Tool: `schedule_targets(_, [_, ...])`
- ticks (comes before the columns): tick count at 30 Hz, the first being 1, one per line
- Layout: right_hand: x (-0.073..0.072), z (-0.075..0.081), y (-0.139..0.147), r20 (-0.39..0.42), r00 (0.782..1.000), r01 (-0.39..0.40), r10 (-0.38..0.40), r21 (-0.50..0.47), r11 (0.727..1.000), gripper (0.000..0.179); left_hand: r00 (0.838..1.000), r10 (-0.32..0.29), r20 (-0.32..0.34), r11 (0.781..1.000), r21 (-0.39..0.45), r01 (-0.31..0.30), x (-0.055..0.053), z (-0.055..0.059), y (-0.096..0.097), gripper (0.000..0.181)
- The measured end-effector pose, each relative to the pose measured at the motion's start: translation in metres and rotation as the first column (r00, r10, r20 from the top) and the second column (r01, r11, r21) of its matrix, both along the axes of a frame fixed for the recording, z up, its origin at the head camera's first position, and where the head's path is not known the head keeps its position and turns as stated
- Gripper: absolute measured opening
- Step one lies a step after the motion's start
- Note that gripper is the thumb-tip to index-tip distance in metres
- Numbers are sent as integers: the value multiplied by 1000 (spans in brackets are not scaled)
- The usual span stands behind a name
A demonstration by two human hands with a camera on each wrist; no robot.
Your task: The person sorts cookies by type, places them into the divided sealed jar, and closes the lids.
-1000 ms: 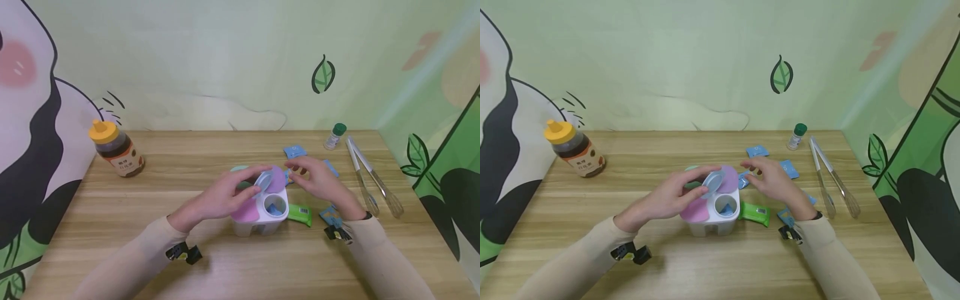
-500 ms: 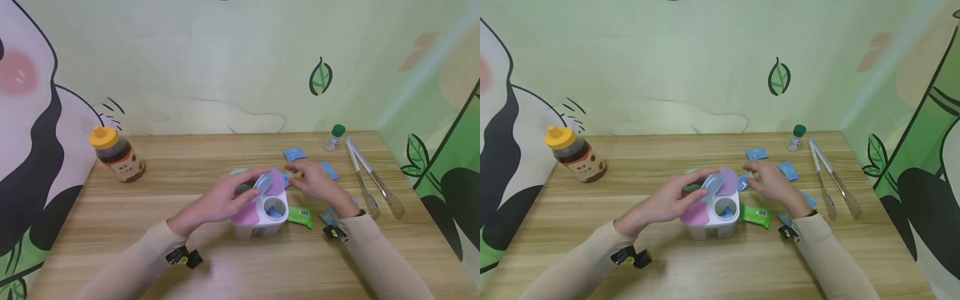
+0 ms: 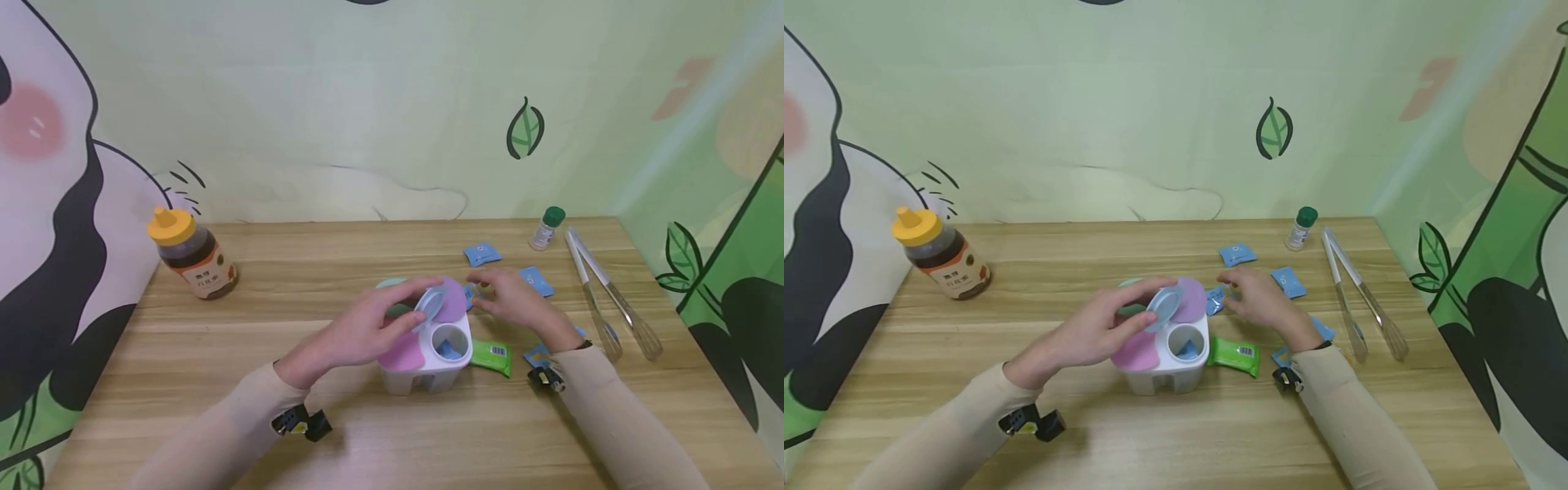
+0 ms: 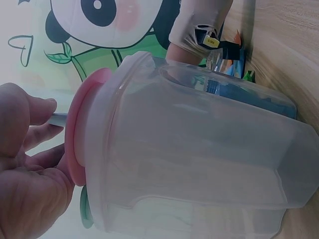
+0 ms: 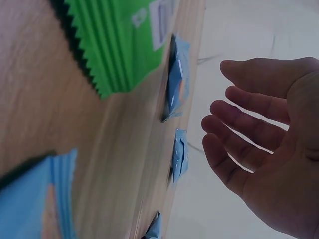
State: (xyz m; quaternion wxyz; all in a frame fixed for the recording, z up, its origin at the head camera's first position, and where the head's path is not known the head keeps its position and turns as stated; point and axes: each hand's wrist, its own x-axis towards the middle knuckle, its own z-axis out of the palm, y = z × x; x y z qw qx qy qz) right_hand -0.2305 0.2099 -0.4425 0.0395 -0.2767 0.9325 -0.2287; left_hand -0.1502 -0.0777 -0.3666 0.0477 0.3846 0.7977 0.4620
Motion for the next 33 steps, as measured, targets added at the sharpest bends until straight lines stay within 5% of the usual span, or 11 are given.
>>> schedule_targets(21, [-9,-8,0,58,998,-24,20,72,997,52,1000,8,-5,1000,-11,-8,0,0,1,49])
schedule_targets(33, [-10,-13,0,25,999,-31,29,115,993,49,1000,2,-10,1000,-9,-2,0,-1,1,48])
